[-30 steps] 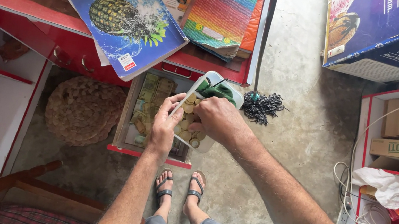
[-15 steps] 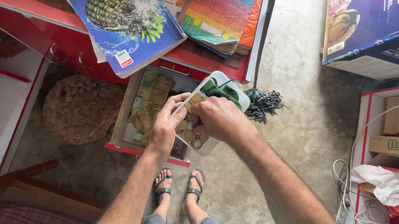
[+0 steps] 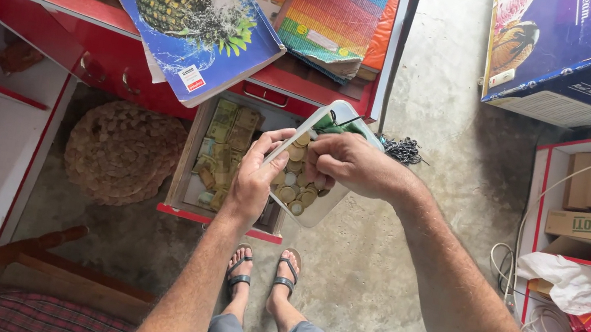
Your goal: The recorder counts money from a drawer, pays a customer, and then mops the floor in a small shop.
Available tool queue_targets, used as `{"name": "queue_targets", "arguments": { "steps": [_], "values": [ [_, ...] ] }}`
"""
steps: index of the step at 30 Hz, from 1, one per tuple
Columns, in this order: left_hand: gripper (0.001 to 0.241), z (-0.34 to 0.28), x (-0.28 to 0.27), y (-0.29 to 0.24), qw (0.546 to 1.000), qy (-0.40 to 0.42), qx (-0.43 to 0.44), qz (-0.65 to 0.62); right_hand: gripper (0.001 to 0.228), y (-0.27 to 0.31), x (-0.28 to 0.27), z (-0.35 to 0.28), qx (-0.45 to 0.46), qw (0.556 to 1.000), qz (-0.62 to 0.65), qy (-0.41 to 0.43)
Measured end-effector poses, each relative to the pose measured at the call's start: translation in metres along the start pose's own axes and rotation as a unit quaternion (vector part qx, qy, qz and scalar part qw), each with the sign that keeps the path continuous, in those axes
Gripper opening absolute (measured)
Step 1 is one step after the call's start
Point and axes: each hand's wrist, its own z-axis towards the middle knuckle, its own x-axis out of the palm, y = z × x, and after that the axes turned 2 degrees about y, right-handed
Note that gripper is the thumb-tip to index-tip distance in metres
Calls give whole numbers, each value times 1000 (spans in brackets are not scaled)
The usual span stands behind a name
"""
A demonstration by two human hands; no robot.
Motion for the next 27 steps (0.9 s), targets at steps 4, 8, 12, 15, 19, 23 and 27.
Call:
{"name": "queue_targets", "arguments": {
  "steps": [4,8,12,15,19,23,27],
  "values": [
    [46,-2,1,-8,1000,0,-29,9,14,26,5,-4,-71,988,-130,39],
    [46,-3,3,-15,999,3,-43,22,23,19,25,5,-142,969,-203,7],
    [46,-1,3,-13,999,17,-42,-10,35,8,43,13,-234,934,-262,-72],
    [46,-1,1,-12,997,39,-57,-39,30,9,43,14,-231,920,-314,-29],
    [46,-3,0,-11,998,33,-55,-26,27,7,41,15,-187,938,-290,-26],
    [46,-3,-7,-11,999,19,-43,3,27,6,30,12,-105,975,-194,-37],
    [45,-2,-11,-5,999,19,-31,36,18,-10,20,16,-135,987,-82,14]
  ]
}}
